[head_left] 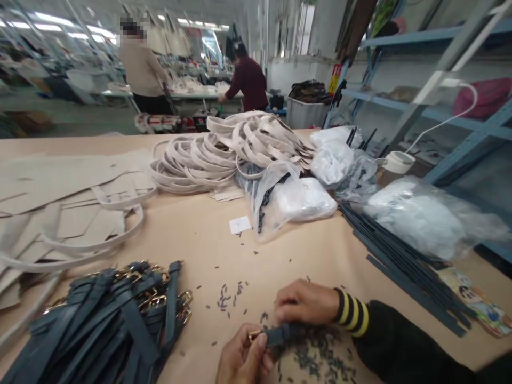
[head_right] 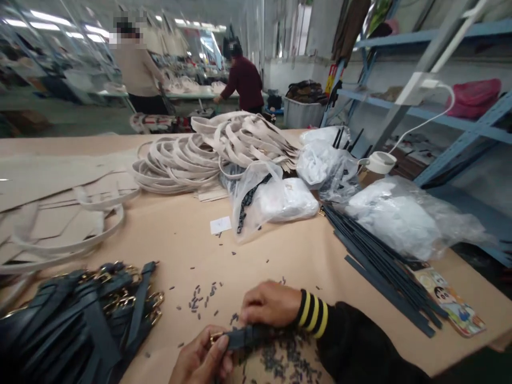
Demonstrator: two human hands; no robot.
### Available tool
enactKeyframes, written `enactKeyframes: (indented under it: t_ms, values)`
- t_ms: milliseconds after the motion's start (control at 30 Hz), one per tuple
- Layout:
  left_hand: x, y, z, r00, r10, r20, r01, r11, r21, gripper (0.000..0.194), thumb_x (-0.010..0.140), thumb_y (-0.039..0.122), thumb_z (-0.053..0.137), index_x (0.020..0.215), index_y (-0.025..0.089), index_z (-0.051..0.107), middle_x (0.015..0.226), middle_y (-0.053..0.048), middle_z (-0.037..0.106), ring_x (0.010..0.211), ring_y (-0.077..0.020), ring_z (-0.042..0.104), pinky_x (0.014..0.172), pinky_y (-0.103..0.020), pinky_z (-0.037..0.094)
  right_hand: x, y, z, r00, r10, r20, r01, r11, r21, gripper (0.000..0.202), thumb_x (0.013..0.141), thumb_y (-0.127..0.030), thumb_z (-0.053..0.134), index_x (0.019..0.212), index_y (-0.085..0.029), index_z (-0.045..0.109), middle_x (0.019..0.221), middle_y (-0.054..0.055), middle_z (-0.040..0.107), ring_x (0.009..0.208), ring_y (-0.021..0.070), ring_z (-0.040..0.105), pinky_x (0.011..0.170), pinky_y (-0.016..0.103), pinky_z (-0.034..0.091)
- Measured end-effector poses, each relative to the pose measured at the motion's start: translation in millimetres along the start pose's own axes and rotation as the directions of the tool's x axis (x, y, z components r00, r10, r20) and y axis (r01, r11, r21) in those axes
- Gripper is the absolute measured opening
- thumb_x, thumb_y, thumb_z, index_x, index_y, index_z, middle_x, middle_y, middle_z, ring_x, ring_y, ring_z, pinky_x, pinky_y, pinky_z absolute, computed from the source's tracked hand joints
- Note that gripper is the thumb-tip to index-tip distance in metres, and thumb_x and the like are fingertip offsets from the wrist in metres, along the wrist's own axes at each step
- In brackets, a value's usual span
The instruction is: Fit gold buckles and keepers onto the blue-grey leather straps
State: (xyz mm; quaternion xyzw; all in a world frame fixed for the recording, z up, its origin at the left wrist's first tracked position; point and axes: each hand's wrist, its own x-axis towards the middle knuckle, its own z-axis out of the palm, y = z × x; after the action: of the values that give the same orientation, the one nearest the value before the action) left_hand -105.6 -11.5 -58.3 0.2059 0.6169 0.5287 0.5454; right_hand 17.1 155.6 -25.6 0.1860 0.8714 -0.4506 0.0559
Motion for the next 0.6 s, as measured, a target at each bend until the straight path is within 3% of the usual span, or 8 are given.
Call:
enactKeyframes:
  t_ms: [67,167,300,400,500,600]
  values:
    - [13,9,2.9,1.0,-0.013,-0.02,0.013,1.0,0.002,0.036,0.069,0.049,0.061,0.066,0.014,0.055,0.045,0.001,0.054,0.043,-0.0077,0.044,0.045,-0.018,0.033,30,19,-35,0.95,0.173,-0.259,-0.232,0.948,-0.217,0.023,0.086,-0.024,0.044,0.086,-0.012,0.062,0.078,0.005,0.064,0.073,0.0118,0.058,0.068,0.02,0.043]
    - [21,21,4.4,0.999,-0.021,-0.04,0.022,1.0,0.005,0.036,0.069,0.05,0.06,0.064,0.014,0.054,0.044,0.001,0.053,0.044,-0.0091,0.045,0.048,-0.019,0.035,71,38,-71,0.868,0.264,-0.42,-0.401,0.872,-0.28,0.026,0.086,-0.018,0.04,0.102,-0.006,0.056,0.101,0.016,0.059,0.097,0.0208,0.053,0.084,0.031,0.039]
    - [16,39,0.7,0.995,-0.085,-0.043,0.086,0.996,0.01,0.035,0.071,0.048,0.058,0.064,0.015,0.053,0.045,0.002,0.052,0.045,-0.0095,0.045,0.05,-0.02,0.035,107,38,-83,0.868,0.314,-0.384,-0.442,0.841,-0.311,0.023,0.083,-0.02,0.048,0.101,-0.009,0.058,0.107,0.014,0.058,0.103,0.0207,0.052,0.088,0.031,0.039]
    - [7,60,-1.9,0.994,-0.11,-0.002,0.11,0.993,0.053,0.033,0.074,0.046,0.056,0.066,0.014,0.051,0.049,0.002,0.053,0.049,-0.0099,0.047,0.052,-0.021,0.037,115,31,-85,0.852,0.403,-0.333,-0.503,0.807,-0.309,0.019,0.085,-0.02,0.047,0.093,-0.008,0.06,0.099,0.011,0.061,0.098,0.0195,0.055,0.087,0.037,0.042]
    - [0,83,-2.3,0.996,-0.088,-0.013,0.089,0.991,0.101,0.03,0.076,0.043,0.054,0.068,0.014,0.05,0.052,0.001,0.054,0.05,-0.0105,0.049,0.053,-0.022,0.039,103,24,-90,0.813,0.497,-0.303,-0.575,0.769,-0.28,0.019,0.085,-0.021,0.05,0.09,-0.006,0.059,0.095,0.011,0.061,0.095,0.0199,0.057,0.085,0.041,0.043]
    - [-7,101,-0.7,0.997,-0.049,-0.064,0.058,0.989,0.135,0.028,0.078,0.041,0.052,0.072,0.014,0.05,0.054,0.001,0.054,0.051,-0.0113,0.05,0.054,-0.024,0.041,70,6,-92,0.8,0.524,-0.292,-0.588,0.781,-0.209,0.016,0.081,-0.015,0.051,0.089,-0.004,0.059,0.095,0.016,0.06,0.097,0.0226,0.056,0.085,0.04,0.043]
